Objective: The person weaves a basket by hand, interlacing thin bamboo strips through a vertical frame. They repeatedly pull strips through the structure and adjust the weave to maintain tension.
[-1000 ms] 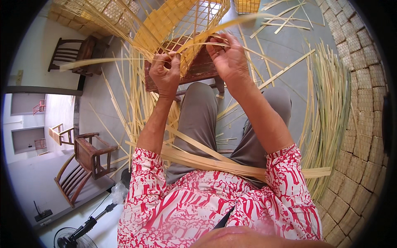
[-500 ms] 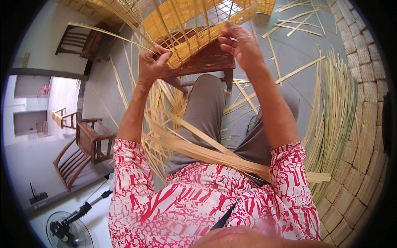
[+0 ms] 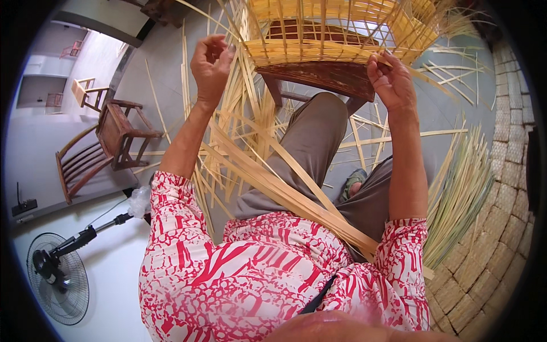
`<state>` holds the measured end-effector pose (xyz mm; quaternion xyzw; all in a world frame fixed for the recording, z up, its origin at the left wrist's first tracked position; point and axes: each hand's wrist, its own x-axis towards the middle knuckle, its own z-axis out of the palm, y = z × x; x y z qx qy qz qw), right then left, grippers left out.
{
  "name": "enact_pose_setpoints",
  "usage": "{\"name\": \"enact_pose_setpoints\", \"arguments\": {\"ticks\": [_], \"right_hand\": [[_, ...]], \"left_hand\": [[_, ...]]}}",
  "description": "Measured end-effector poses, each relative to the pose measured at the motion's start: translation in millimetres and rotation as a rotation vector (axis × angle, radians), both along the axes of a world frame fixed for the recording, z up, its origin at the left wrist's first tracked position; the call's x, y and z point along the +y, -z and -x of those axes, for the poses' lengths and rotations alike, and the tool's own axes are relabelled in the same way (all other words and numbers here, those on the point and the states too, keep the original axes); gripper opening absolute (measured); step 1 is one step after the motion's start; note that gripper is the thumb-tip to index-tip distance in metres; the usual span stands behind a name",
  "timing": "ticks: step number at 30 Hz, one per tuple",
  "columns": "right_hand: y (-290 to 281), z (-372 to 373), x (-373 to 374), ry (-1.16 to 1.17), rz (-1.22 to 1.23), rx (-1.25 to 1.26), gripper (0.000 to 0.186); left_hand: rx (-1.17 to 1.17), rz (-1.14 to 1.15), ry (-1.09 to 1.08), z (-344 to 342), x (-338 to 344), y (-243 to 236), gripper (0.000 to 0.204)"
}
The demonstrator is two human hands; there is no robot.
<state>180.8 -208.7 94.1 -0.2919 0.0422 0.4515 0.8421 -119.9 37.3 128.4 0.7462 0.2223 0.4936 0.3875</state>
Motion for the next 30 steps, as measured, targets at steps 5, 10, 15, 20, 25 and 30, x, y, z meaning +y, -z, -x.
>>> {"name": "enact_pose_setpoints", "arguments": {"ticks": [5,10,15,20,25,30], "right_hand": [[-2,-3,-8,-0.041,-0.015,0.020,0.011],[-1,-1,-9,-0.077,-0.076,-0.010,0.012],[-4,6,-3,-0.074,-0.077,-0.057,0.017],[1,6,1,-0.065,-0.110,-0.051,0.019],[1,5,1,-0.060,-0.117,-0.061,0.017],[7,8,6,-0.080,-0.167,-0.014,0.010]], "left_hand": [[0.262,-0.204,0.000,-8,-34,-13,0.032],[0.469,-0.395,-0.095,-35,-17,-18,0.020],[0.539,-0.401,-0.108,-32,-13,-23,0.013],[0.513,-0.426,-0.093,-34,-15,-24,0.013],[0.504,-0.455,-0.061,-36,-15,-23,0.013],[0.562,-0.417,-0.086,-31,-16,-25,0.014]]}}
